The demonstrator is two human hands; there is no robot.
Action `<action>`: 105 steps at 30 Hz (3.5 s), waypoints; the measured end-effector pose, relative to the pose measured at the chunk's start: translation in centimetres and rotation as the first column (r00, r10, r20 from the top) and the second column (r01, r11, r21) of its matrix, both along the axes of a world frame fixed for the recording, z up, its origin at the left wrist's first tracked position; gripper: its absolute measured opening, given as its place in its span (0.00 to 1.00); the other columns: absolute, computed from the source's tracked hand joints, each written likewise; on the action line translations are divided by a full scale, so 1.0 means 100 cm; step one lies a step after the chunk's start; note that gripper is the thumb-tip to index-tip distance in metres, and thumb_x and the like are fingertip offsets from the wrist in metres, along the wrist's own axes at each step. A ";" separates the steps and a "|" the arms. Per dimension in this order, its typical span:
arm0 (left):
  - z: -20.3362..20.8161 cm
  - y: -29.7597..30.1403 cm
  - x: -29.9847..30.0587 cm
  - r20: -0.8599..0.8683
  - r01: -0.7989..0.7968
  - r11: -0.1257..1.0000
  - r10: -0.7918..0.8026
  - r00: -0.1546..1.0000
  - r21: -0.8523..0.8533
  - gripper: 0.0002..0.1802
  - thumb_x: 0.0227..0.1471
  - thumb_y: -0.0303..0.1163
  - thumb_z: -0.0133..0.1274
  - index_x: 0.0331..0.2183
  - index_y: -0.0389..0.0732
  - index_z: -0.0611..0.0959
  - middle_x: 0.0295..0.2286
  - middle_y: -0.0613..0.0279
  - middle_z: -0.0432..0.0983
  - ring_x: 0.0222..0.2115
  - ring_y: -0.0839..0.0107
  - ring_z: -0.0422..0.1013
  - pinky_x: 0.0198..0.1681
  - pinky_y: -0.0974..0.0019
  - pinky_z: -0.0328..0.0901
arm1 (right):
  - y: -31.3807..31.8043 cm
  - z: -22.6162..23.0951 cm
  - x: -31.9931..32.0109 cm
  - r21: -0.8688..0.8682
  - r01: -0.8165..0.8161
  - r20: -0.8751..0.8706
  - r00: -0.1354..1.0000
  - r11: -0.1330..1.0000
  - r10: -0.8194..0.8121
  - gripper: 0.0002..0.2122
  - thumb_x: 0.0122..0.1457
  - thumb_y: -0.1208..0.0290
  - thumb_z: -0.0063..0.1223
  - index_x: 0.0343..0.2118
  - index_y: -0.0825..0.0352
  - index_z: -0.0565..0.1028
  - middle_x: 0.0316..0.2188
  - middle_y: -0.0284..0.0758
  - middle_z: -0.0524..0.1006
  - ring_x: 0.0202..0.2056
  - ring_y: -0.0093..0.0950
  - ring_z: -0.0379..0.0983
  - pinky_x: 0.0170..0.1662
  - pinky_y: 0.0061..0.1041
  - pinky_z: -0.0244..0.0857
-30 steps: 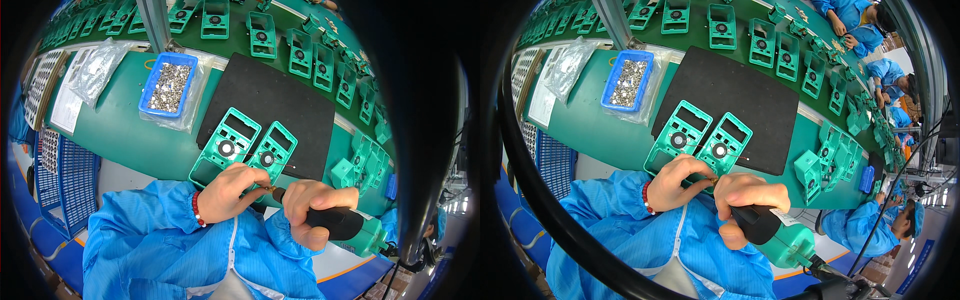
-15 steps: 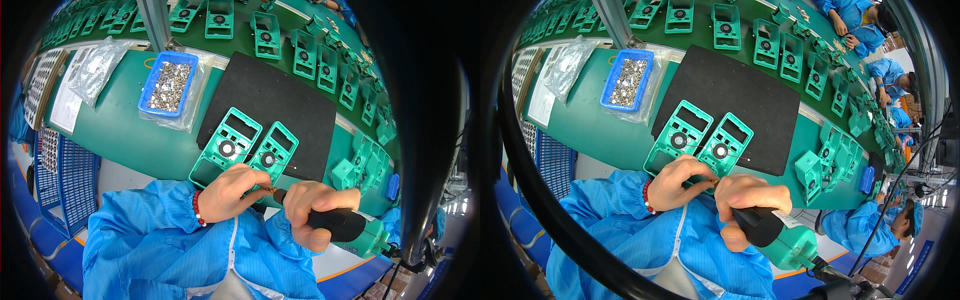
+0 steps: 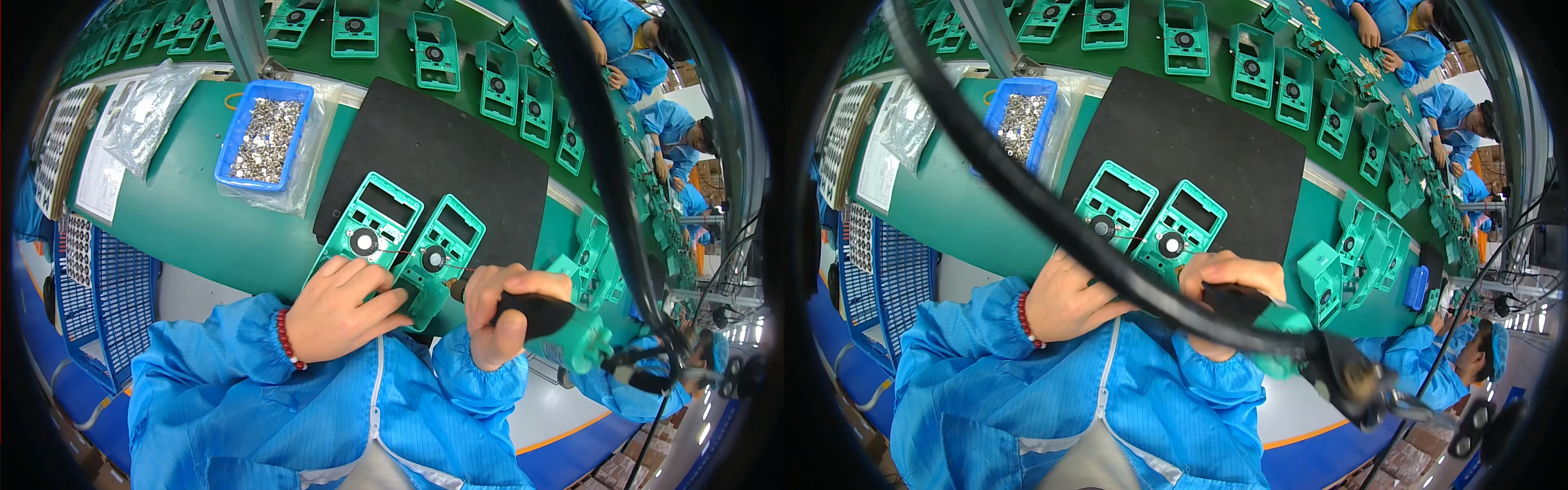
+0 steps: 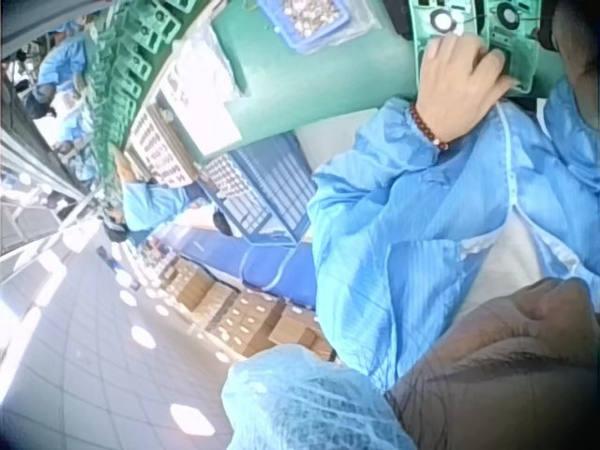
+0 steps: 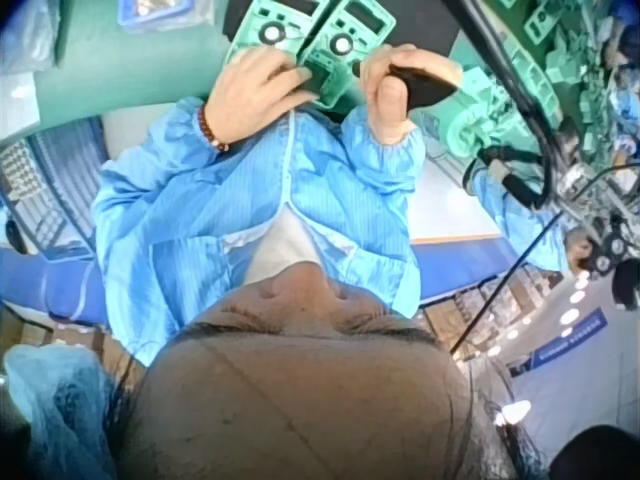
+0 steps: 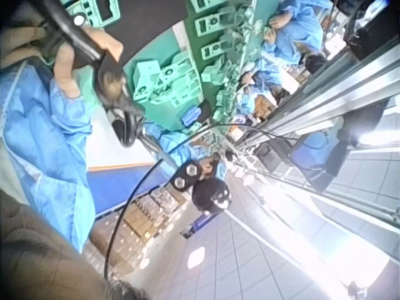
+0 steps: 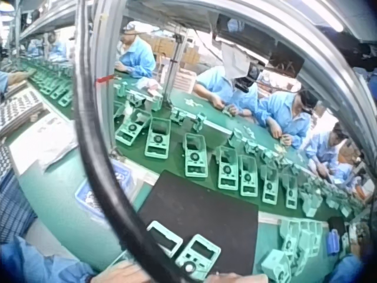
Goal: The person assembles the outer green casing of electronic devices by securing small screws into the electronic case with an electric screwdriver.
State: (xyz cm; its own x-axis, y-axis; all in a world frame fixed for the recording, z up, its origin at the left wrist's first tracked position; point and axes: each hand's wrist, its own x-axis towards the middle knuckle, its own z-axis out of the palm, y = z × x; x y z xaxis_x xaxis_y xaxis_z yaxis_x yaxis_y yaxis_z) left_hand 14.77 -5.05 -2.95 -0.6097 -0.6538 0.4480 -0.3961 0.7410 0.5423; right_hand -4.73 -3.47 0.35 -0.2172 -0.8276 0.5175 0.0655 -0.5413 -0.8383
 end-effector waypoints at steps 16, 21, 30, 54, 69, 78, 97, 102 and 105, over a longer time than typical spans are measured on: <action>-0.014 0.002 0.015 0.186 0.084 0.996 -0.079 0.979 -0.017 0.20 0.45 0.44 0.61 0.40 0.47 0.82 0.27 0.70 0.65 0.31 0.72 0.65 0.36 0.67 0.59 | -0.011 -0.019 -0.001 0.051 0.055 -0.030 0.998 0.997 -0.054 0.19 0.61 0.55 0.56 0.39 0.65 0.63 0.14 0.30 0.65 0.11 0.18 0.55 0.14 0.20 0.50; -0.007 0.002 0.013 0.191 0.086 0.996 -0.091 0.977 0.035 0.23 0.40 0.44 0.66 0.40 0.46 0.84 0.27 0.68 0.65 0.31 0.71 0.65 0.36 0.66 0.59 | -0.006 -0.024 -0.007 0.098 0.161 -0.134 0.980 0.982 -0.147 0.20 0.61 0.54 0.57 0.39 0.66 0.64 0.14 0.30 0.65 0.12 0.18 0.56 0.15 0.20 0.50; -0.002 -0.011 -0.025 -0.066 0.007 0.996 -0.001 0.998 0.094 0.21 0.41 0.34 0.66 0.40 0.43 0.83 0.32 0.68 0.68 0.35 0.69 0.65 0.39 0.64 0.58 | 0.006 0.020 -0.002 -0.080 -0.110 0.091 0.989 0.991 0.117 0.20 0.65 0.53 0.52 0.42 0.67 0.63 0.17 0.32 0.68 0.13 0.19 0.60 0.16 0.20 0.55; -0.001 -0.005 -0.031 -0.260 0.142 0.911 -0.040 0.965 0.387 0.07 0.44 0.29 0.64 0.30 0.43 0.84 0.28 0.67 0.69 0.33 0.66 0.67 0.39 0.62 0.58 | 0.006 0.023 0.001 -0.147 -0.300 0.009 0.952 0.943 0.305 0.21 0.64 0.53 0.53 0.42 0.67 0.60 0.18 0.33 0.69 0.13 0.21 0.61 0.16 0.20 0.59; -0.001 -0.002 -0.032 -0.430 0.238 0.851 -0.017 0.903 0.468 0.29 0.40 0.16 0.63 0.47 0.40 0.78 0.31 0.63 0.79 0.34 0.64 0.75 0.38 0.63 0.69 | 0.010 0.027 0.001 -0.113 -0.300 -0.030 0.954 0.947 0.298 0.20 0.64 0.54 0.53 0.42 0.67 0.60 0.17 0.33 0.69 0.13 0.21 0.62 0.16 0.20 0.59; 0.002 -0.001 -0.031 -0.445 0.236 0.845 0.003 0.896 0.480 0.34 0.39 0.18 0.65 0.51 0.41 0.77 0.36 0.61 0.80 0.37 0.63 0.75 0.41 0.62 0.69 | 0.016 0.028 -0.018 -0.006 -0.469 0.009 0.883 0.883 0.469 0.25 0.50 0.78 0.69 0.48 0.64 0.65 0.23 0.35 0.73 0.23 0.28 0.71 0.29 0.32 0.67; -0.011 0.002 0.015 0.224 0.101 0.995 -0.100 0.969 0.008 0.17 0.45 0.43 0.61 0.37 0.46 0.83 0.27 0.70 0.67 0.32 0.72 0.65 0.36 0.66 0.59 | -0.008 -0.020 -0.006 0.013 0.088 -0.029 0.996 0.996 -0.087 0.18 0.63 0.54 0.54 0.41 0.64 0.64 0.14 0.29 0.66 0.12 0.19 0.57 0.16 0.20 0.51; -0.013 0.004 0.014 0.211 0.101 0.995 -0.104 0.972 0.022 0.15 0.46 0.42 0.61 0.35 0.45 0.83 0.28 0.70 0.68 0.33 0.71 0.65 0.36 0.66 0.59 | -0.008 -0.029 -0.009 -0.003 0.097 -0.038 0.995 0.995 -0.097 0.19 0.62 0.55 0.55 0.41 0.65 0.64 0.14 0.29 0.66 0.12 0.18 0.57 0.15 0.20 0.51; -0.012 0.004 0.012 0.215 0.101 0.994 -0.107 0.971 0.039 0.15 0.46 0.42 0.61 0.35 0.45 0.83 0.28 0.70 0.69 0.33 0.71 0.66 0.37 0.66 0.59 | -0.006 -0.025 -0.007 0.094 0.107 -0.048 0.994 0.990 -0.103 0.19 0.62 0.55 0.56 0.41 0.65 0.64 0.14 0.30 0.65 0.12 0.18 0.56 0.15 0.20 0.51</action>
